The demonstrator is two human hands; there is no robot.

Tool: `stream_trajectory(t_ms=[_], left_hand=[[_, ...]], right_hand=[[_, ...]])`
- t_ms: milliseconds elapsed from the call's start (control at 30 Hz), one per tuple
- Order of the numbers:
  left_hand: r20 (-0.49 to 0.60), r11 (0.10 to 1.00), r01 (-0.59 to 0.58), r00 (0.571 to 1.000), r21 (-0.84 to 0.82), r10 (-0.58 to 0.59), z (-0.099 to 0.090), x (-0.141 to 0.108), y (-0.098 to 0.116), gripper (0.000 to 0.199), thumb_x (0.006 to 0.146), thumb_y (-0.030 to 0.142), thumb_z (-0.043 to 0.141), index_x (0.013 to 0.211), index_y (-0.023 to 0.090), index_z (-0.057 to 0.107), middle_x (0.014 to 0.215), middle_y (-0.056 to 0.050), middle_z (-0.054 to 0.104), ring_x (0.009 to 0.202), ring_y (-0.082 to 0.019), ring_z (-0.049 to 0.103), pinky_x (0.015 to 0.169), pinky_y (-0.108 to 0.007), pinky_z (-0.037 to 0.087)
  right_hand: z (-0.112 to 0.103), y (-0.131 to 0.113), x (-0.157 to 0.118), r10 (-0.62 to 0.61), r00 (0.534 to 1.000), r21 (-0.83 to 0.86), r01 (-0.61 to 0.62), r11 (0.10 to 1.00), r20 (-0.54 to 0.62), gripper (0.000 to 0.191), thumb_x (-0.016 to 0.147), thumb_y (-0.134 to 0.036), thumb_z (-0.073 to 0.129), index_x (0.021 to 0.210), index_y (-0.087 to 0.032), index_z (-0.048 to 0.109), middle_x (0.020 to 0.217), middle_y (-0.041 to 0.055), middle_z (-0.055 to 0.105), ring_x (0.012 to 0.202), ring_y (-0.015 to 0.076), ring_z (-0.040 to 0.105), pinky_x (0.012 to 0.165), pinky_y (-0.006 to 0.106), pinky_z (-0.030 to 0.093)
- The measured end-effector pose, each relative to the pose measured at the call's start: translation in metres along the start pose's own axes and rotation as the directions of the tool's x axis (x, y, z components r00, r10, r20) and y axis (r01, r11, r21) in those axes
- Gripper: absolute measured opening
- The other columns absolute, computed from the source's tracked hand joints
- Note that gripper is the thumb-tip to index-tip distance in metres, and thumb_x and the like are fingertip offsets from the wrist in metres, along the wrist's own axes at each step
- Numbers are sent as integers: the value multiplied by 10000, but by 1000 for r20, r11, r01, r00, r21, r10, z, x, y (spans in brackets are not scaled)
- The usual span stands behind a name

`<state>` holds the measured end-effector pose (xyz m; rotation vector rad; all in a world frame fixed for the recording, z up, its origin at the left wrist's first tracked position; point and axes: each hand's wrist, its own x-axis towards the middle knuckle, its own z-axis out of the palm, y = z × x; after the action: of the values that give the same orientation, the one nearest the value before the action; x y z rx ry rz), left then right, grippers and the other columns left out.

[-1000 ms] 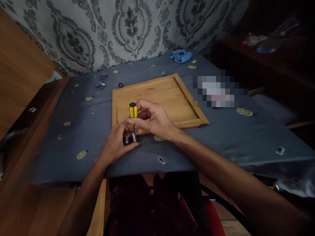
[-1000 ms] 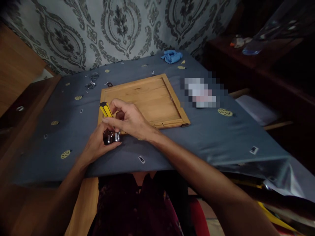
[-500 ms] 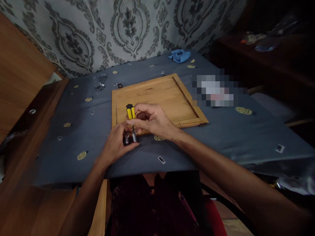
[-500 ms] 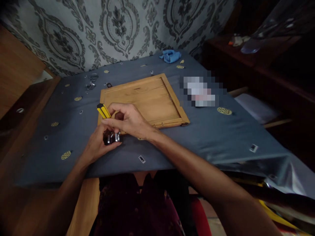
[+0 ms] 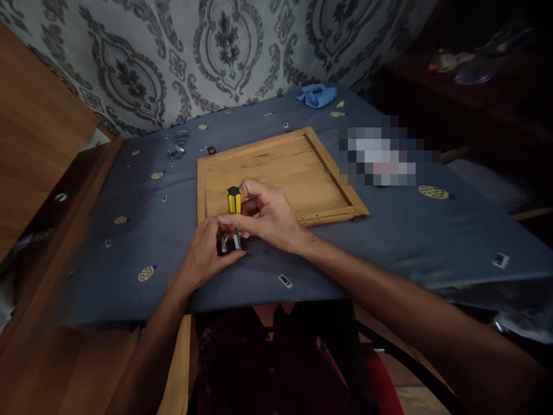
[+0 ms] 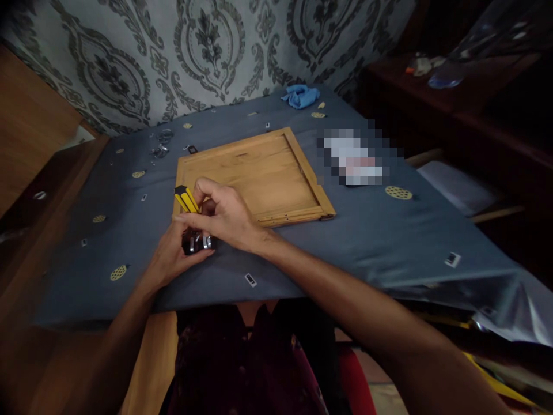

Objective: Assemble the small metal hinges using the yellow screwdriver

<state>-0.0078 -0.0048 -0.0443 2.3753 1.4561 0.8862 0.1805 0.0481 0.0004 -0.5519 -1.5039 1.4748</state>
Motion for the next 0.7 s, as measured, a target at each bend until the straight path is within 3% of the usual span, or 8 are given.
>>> stream_trajectory(t_ms=[167,267,467,700], left_hand=[[23,999,31,999,-28,-31,0,-1,0,661,830,441,790,1359,238,449,1086,-67,680,1016,-280,679,936,-499,550],[26,998,39,999,-41,-38,0,-1,0,685,840,455,781,1384,234,429,1097,-71,682,1040,-275,677,956,-491,542],[21,999,31,999,-22,-31,-1,0,1,602,839,452,773,1318,239,479,1057,-48,663,979,-256,671,895,-451,556],[35,997,58,998,-44,-57,-2,1,3,393,838,443,756,1082,231,533,1016,-46,643,944,-246,649,841,-422,553]], right_hand=[[-4,-5,4,-120,984,24,125,992,-131,477,770,-523,820,760,-240,435,643,-83,520,442,62,509,393,220,424],[-6,-4,6,-134,983,-38,130,991,-129,479,789,-530,803,747,-242,422,644,-83,474,445,61,488,390,230,403],[-6,2,5,-122,990,-89,115,989,-74,480,796,-545,790,742,-235,429,672,-70,468,491,66,486,414,232,377],[-4,2,3,-69,997,-63,67,996,-37,480,800,-566,778,757,-244,425,623,-80,481,469,82,529,402,225,371]])
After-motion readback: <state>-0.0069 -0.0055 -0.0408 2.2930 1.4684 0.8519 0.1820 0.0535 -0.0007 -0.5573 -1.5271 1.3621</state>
